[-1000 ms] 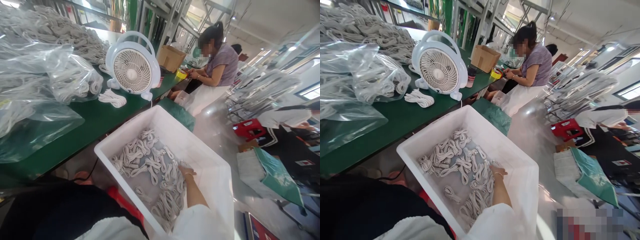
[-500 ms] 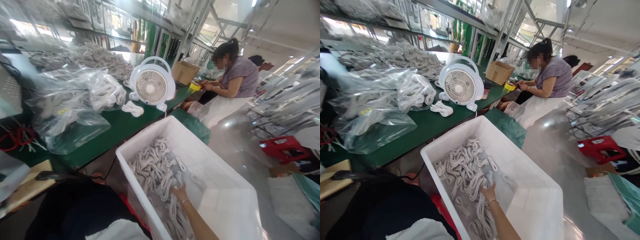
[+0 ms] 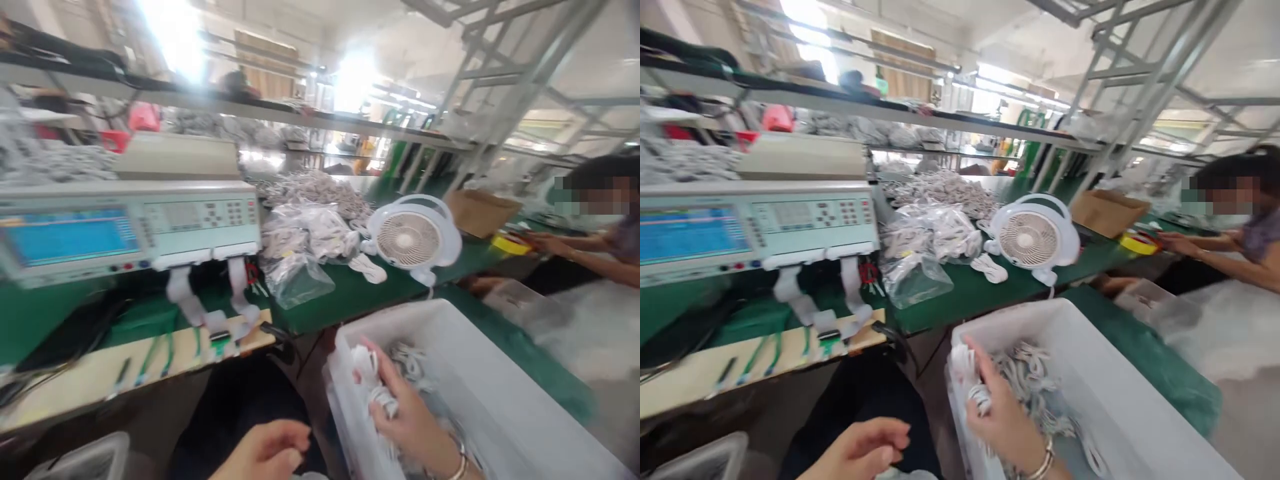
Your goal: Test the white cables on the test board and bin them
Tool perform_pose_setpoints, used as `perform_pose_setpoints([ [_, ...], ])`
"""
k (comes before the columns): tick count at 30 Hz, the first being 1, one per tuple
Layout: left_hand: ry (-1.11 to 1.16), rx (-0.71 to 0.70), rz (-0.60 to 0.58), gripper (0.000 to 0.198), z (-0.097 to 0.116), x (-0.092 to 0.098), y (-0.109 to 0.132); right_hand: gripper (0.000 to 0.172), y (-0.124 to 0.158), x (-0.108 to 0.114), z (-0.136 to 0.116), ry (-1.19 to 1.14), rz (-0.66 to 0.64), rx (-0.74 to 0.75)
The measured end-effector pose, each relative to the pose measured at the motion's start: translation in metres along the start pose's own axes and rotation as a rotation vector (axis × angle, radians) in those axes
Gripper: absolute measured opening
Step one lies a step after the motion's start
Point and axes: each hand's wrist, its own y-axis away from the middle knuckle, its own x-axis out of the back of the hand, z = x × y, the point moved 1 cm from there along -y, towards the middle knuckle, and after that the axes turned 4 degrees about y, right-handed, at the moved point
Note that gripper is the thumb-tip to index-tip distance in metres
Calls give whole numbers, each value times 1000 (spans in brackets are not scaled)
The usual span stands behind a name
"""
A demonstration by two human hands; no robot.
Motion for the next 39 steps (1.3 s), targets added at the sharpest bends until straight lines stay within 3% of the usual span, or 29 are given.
perform_pose_setpoints([
  [3, 587, 86, -133, 52, 25, 1, 3, 68, -12, -57, -52, 152, -198, 416],
  [5, 814, 178, -81, 49, 29, 14, 13, 65, -19, -89, -71, 222, -377, 695],
  [7, 906, 182, 37, 37, 24, 32, 26, 60, -27, -109, -80, 221, -473, 838],
  [9, 945, 124, 173, 29, 13, 50, 39, 47, -39, -120, -82, 82, -431, 737],
  [11, 1003, 94, 307, 30, 4, 63, 49, 30, -52, -130, -78, -151, -321, 411],
  [13, 1061, 70, 391, 30, 0, 69, 55, 18, -62, -144, -69, -385, -292, 13],
  [15, 1089, -7, 417, 26, 1, 72, 57, 20, -65, -164, -60, -581, -359, -290],
  [18, 1073, -134, 368, 21, 5, 71, 56, 31, -61, -191, -48, -752, -441, -460],
  [20, 1045, -165, 350, 22, 5, 70, 53, 37, -57, -201, -44, -770, -442, -434],
  [23, 1008, -151, 390, 26, 0, 66, 45, 43, -55, -203, -45, -659, -392, -267],
  [28, 967, -56, 465, 41, -6, 55, 34, 30, -57, -192, -48, -178, -146, -5],
  [31, 948, -133, 489, 42, -6, 51, 29, 24, -54, -191, -47, -16, -107, 85],
  [33, 968, -165, 495, 38, -7, 51, 24, 17, -51, -192, -45, 20, -123, 157],
  [35, 1028, -51, 497, 42, -9, 51, 19, 13, -52, -192, -43, 15, -144, 191],
  [37, 1037, 11, 481, 43, -9, 51, 13, 15, -58, -190, -40, -70, -152, 148],
  [39, 938, -60, 461, 46, -6, 53, 9, 21, -69, -189, -35, -234, -172, 52],
])
